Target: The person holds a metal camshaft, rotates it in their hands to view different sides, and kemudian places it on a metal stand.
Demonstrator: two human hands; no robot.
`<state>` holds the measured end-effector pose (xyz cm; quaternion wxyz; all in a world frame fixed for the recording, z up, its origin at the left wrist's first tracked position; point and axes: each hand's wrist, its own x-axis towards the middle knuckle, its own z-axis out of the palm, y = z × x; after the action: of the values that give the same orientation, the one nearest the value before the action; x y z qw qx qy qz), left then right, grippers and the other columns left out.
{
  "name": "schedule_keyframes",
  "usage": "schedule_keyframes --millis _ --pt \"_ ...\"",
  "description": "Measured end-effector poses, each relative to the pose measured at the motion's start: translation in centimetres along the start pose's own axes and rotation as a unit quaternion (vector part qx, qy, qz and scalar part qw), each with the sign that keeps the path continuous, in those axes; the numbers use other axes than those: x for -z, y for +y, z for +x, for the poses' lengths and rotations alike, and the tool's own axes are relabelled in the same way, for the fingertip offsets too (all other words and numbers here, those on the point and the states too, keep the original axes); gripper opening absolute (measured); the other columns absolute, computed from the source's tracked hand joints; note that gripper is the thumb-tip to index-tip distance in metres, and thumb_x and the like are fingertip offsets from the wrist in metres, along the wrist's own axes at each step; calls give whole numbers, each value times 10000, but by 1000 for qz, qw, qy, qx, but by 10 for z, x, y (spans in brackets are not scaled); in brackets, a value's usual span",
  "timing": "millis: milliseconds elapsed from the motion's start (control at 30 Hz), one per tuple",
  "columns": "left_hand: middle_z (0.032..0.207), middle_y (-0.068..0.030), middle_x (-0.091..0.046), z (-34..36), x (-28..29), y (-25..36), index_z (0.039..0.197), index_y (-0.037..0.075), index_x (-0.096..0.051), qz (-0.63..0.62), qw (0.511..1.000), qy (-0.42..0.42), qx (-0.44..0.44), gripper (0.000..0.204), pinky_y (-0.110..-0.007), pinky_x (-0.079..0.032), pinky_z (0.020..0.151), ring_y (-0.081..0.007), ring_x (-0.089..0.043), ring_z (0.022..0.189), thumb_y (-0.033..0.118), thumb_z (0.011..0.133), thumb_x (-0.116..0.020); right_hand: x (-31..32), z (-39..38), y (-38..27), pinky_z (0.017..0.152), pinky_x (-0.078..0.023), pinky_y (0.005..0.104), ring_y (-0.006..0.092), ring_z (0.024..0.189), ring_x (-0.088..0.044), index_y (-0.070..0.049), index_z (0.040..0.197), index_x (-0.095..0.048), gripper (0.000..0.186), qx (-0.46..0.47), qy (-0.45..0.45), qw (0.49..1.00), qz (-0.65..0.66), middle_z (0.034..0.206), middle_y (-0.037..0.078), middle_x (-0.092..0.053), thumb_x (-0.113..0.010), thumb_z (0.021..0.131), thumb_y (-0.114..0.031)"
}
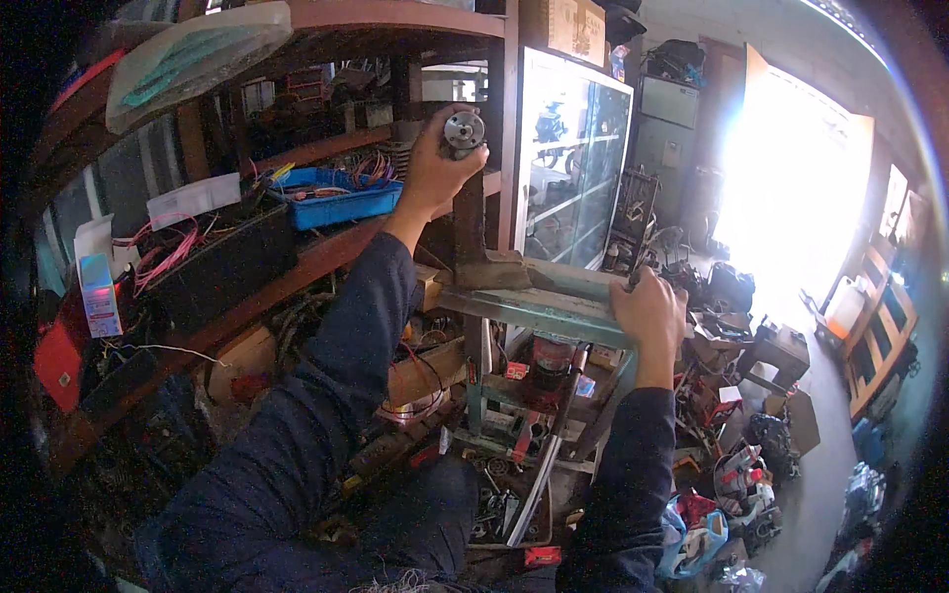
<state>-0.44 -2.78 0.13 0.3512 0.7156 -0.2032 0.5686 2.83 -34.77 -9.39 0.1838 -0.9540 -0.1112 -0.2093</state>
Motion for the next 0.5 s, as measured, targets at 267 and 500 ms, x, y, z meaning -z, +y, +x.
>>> schedule_keyframes --millis 267,500 --pt "1047 -88 -639 4 1 -9 1151 81 -612 -18 999 -24 28 474 -342 -509 880 -217 -635 1002 83 696 -748 15 -12 -12 1089 -344 433 292 1182 -602 -43 1203 -616 516 -22 -12 1000 12 1190 181 -675 -569 904 -461" --pt "1057 -94 -643 3 5 -7 1141 78 -611 -23 999 -19 20 470 -346 -510 879 -216 -637 1001 76 694 -758 12 -6 -10 1018 -431 498 424 1224 -540 -98 1271 -613 569 -28 -26 999 -7 1259 168 -649 -587 872 -503"
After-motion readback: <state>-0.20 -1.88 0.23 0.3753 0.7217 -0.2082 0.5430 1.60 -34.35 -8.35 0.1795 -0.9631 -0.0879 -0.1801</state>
